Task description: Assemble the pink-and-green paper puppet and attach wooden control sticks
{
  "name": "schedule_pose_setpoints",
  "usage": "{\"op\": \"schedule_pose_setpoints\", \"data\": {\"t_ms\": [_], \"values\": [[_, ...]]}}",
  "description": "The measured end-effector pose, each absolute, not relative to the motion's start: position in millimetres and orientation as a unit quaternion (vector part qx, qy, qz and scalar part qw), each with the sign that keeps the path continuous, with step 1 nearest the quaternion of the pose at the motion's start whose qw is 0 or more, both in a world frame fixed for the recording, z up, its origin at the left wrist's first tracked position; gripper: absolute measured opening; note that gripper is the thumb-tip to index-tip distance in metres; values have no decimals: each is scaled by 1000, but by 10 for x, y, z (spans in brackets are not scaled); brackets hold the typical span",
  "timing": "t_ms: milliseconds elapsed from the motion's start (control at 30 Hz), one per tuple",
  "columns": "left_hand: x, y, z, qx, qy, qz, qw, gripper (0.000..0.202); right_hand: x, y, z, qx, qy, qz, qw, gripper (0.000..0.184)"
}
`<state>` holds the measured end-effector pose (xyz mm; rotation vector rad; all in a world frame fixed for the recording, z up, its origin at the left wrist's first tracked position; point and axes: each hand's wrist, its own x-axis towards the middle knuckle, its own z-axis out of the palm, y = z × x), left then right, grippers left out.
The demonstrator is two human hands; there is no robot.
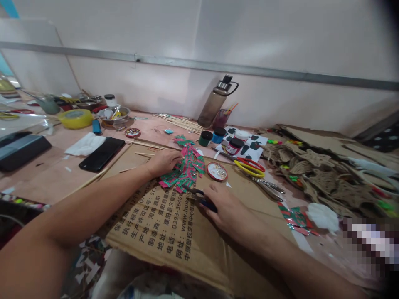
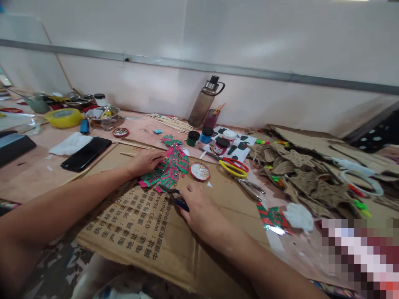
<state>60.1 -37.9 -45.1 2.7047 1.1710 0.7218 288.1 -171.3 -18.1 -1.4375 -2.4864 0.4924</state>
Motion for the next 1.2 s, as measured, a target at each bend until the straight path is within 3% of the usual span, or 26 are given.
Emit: {"op": "schedule_pose_setpoints", "data": {"t_ms": [100,267,333,433,567,667,833,1200], "values": [[604,-393,-432,893,389,221,41,25,2930,-1701,-59,-487,-821,225,196,18],[586,-385,-440,897,375,229,52,27,3012,-1673,29,-477,-622,506,360,36],[570,-373,-455,893,374,244,65,28,3031,-1655,34,-456,-568,553,404,39],[546,-363,-463,889,370,259,81,28,3020,-1625,75,-487,-626,470,388,33],[538,-370,-417,888,361,272,87,28,2925,-1579,172,-526,-752,188,351,22],[540,-378,-354,892,352,270,89,29,2832,-1535,201,-496,-790,58,356,16],[543,-411,-260,901,335,254,108,28,2792,-1479,102,-516,-794,7,323,14],[598,-502,-134,882,338,276,178,27,2943,-1505,-14,-549,-811,22,201,19]]}}
